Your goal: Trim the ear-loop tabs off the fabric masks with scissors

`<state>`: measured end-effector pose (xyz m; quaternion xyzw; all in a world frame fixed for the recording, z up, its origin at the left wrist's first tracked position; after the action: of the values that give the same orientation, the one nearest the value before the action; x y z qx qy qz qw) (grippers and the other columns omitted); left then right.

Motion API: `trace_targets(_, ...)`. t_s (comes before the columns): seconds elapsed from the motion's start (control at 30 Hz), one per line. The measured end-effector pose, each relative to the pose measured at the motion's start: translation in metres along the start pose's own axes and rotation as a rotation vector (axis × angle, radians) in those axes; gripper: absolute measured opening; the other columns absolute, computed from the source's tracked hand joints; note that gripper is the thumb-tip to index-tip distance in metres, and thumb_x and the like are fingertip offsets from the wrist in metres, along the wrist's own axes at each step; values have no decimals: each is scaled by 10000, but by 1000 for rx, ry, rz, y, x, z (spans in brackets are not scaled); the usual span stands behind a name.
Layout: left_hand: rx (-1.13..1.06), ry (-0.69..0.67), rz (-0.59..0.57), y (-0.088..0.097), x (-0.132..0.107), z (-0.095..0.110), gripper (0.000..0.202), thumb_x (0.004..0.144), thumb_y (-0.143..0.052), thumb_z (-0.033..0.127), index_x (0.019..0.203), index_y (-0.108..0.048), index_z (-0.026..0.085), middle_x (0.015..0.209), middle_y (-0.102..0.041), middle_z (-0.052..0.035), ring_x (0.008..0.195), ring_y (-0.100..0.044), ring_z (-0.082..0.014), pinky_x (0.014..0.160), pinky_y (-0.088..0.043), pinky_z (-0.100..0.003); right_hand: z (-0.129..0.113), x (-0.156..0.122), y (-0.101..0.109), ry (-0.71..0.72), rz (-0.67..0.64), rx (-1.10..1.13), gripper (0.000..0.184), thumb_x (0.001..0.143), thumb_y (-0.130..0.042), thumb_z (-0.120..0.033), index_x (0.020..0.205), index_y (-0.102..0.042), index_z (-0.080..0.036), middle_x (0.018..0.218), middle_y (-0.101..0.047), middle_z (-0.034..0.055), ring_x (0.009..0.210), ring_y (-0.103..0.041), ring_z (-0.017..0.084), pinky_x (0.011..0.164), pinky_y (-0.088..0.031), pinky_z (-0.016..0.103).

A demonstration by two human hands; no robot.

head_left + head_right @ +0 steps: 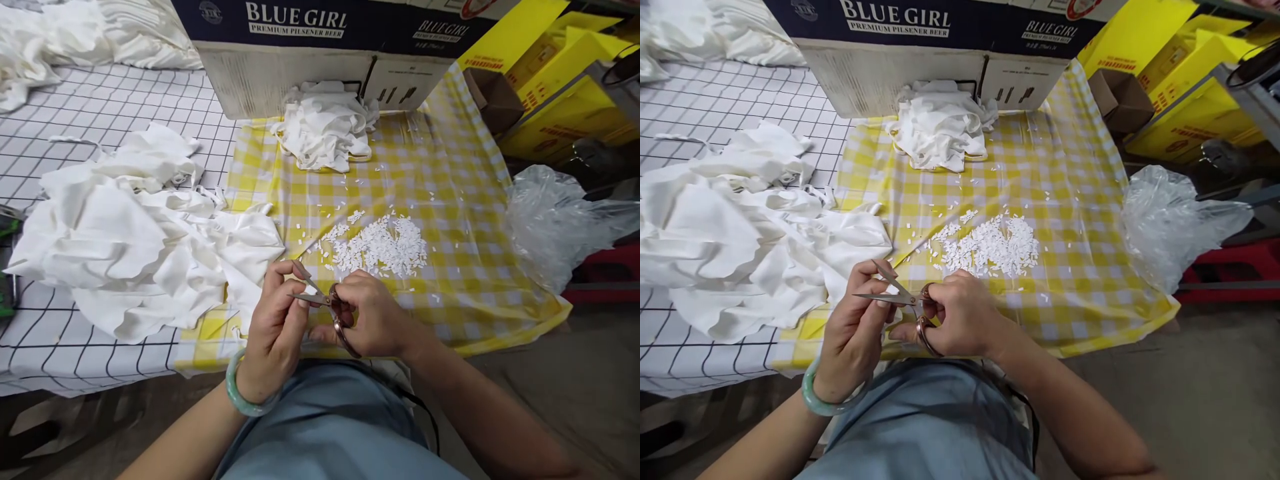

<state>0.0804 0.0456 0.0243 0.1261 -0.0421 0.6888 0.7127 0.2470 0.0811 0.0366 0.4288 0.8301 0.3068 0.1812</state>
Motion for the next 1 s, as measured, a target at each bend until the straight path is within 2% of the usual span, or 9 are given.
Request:
trace_targets(0.2, 28, 10, 3, -1, 1, 2, 196, 978, -454, 224, 862, -611, 208, 991, -497, -72, 1044, -482, -227, 904, -429, -374, 1, 0, -1, -8, 13, 13, 507, 756, -696, -554, 538, -407, -198, 499, -449, -58, 505, -384, 91, 665, -333, 285)
trace_targets(0.47, 97, -14, -93, -9, 7, -2, 238, 992, -422, 244, 836, -596, 202, 916, -519, -77, 1034, -476, -231, 914, -419, -376, 15, -13, -2, -61, 55, -3, 515, 759, -715, -558, 526, -439, -192, 478, -459, -54, 487, -349, 84, 622, -324, 277)
trace_targets(0.53, 106, -17, -145, -14, 10, -4, 237, 993, -417, 231, 837, -592, 199, 937, -521, -80, 1041, -476, -224, 908, -422, -359, 22, -20, -2, -130, 71, -12, 521, 760, -713, -569, 517, -449, -191, 473, -455, -49, 490, -344, 87, 593, -316, 268)
trace_targets(0.67, 102, -9, -272, -30, 19, -11, 249, 998, -402, 235, 836, -584, 187, 974, -523, -86, 1048, -482, -216, 892, -430, -338, 37, -39, -3, -364, 65, -3, 511, 755, -710, -563, 502, -473, -188, 475, -447, -35, 493, -347, 96, 504, -251, 248)
trace_targets(0.77, 76, 15, -318, -38, 23, -14, 270, 1000, -403, 271, 813, -579, 187, 949, -521, -86, 1042, -489, -223, 886, -434, -340, 43, -50, -3, -492, 73, 125, 505, 755, -702, -555, 498, -468, -189, 461, -421, -44, 468, -345, 89, 467, -233, 238)
trace_targets(0.87, 37, 44, -320, -38, 22, -10, 260, 998, -411, 257, 817, -583, 183, 976, -521, -93, 1033, -501, -214, 889, -440, -331, 44, -54, -2, -543, 174, 361, 435, 729, -728, -541, 552, -532, -195, 476, -489, -39, 464, -429, 103, 461, -326, 233)
trace_targets(0.93, 8, 31, -346, -36, 19, -1, 233, 994, -413, 215, 857, -599, 181, 1018, -543, -106, 1071, -506, -214, 929, -437, -339, 41, -51, -1, -471, 229, 538, 346, 721, -747, -521, 669, -634, -198, 549, -582, -13, 545, -556, 148, 527, -442, 258)
trace_targets(1.0, -6, -8, -403, -34, 15, 9, 194, 982, -431, 176, 937, -620, 182, 1107, -577, -127, 1132, -510, -223, 988, -425, -365, 36, -45, -3, -335, 201, 694, 299, 729, -760, -496, 769, -693, -208, 632, -645, 11, 671, -642, 197, 627, -516, 298)
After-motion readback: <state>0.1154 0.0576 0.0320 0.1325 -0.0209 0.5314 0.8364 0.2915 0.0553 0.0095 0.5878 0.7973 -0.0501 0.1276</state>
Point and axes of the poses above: each hand's wrist, its own x-axis towards the middle knuckle, its own y-axis out of the back of the hand, z = x × y, the point moved 1 cm from there along x, towards the middle knuckle
